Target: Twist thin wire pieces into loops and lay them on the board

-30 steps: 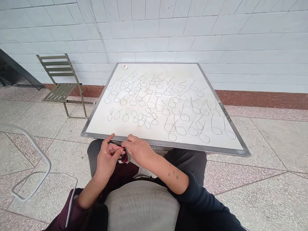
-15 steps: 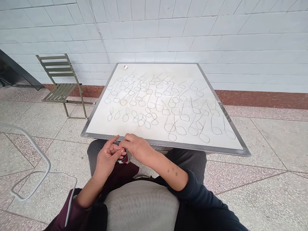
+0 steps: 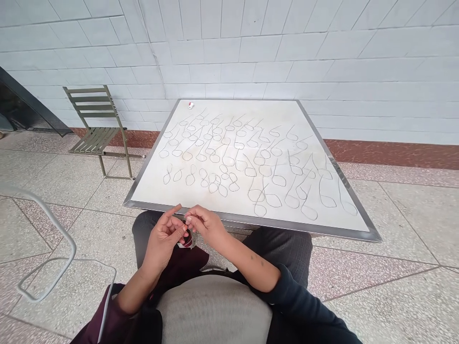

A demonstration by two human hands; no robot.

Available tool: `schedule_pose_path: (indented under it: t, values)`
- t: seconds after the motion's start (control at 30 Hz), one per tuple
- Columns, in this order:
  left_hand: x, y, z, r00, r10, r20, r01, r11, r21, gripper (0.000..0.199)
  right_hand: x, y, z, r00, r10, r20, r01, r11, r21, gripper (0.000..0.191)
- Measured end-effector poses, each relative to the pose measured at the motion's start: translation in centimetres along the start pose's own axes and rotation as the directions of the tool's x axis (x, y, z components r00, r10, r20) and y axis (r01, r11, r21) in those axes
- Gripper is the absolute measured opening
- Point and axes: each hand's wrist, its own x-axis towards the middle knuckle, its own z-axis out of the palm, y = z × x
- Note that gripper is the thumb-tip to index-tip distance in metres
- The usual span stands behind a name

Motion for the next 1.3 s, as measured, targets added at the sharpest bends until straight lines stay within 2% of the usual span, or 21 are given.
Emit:
schedule_pose_path:
  t: [0.1, 0.2, 0.33, 0.47, 0.6, 0.77, 1.0, 1.1, 1.23, 1.3]
  values:
    - [-0.1, -0.1, 0.1, 0.999, 0.011, 0.038, -0.011, 1.000, 0.007, 0.054, -0.1, 0.2, 0.2, 1.000, -0.029, 0.001, 0.029, 0.999, -0.034, 0.021]
    - [-0.2, -0.4, 0.3, 0.999, 0.012, 0.034, -0.011, 0.999, -0.035, 0.053, -0.1, 0.6, 0.3, 0.993, -0.115, -0.004, 0.113, 0.976, -0.187, 0.023]
    - [-0.3, -0.7, 0.6, 1.000, 0.022, 0.003, -0.022, 0.995, -0.092, 0.047, -0.2, 0.9, 0.2, 0.970, -0.242, 0.009, 0.225, 0.887, -0.403, 0.028]
    - [-0.3, -0.8, 0.7, 1.000, 0.003, 0.012, -0.002, 0.995, -0.102, 0.051, -0.5, 0.8, 0.4, 0.957, -0.285, 0.052, 0.269, 0.811, -0.519, 0.032]
    - [-0.3, -0.7, 0.7, 0.999, -0.024, 0.026, 0.026, 0.998, -0.064, 0.056, -0.7, 0.7, 0.7, 0.957, -0.273, 0.094, 0.281, 0.813, -0.510, 0.029]
    - [-0.4, -0.7, 0.9, 0.999, 0.022, 0.028, -0.023, 1.000, 0.014, 0.065, -0.4, 0.8, 0.5, 0.960, -0.276, 0.040, 0.261, 0.841, -0.474, 0.030]
    - [-0.6, -1.3, 0.9, 0.995, 0.086, 0.052, -0.088, 0.996, 0.026, 0.069, 0.0, 0.9, 0.5, 0.974, -0.221, 0.045, 0.220, 0.882, -0.417, 0.026]
    - [-0.6, -1.2, 0.9, 0.997, 0.047, 0.064, -0.047, 0.999, -0.009, 0.070, 0.0, 0.9, 0.6, 0.966, -0.250, 0.060, 0.245, 0.830, -0.502, 0.026]
    - [-0.5, -1.0, 1.0, 0.996, -0.016, 0.088, 0.024, 0.995, -0.098, 0.071, 0.0, 0.7, 0.8, 0.926, -0.353, 0.137, 0.354, 0.679, -0.643, 0.027]
    - [-0.4, -1.0, 0.9, 0.996, -0.030, 0.088, 0.041, 0.992, -0.123, 0.070, 0.2, 0.6, 0.9, 0.931, -0.342, 0.126, 0.343, 0.703, -0.624, 0.026]
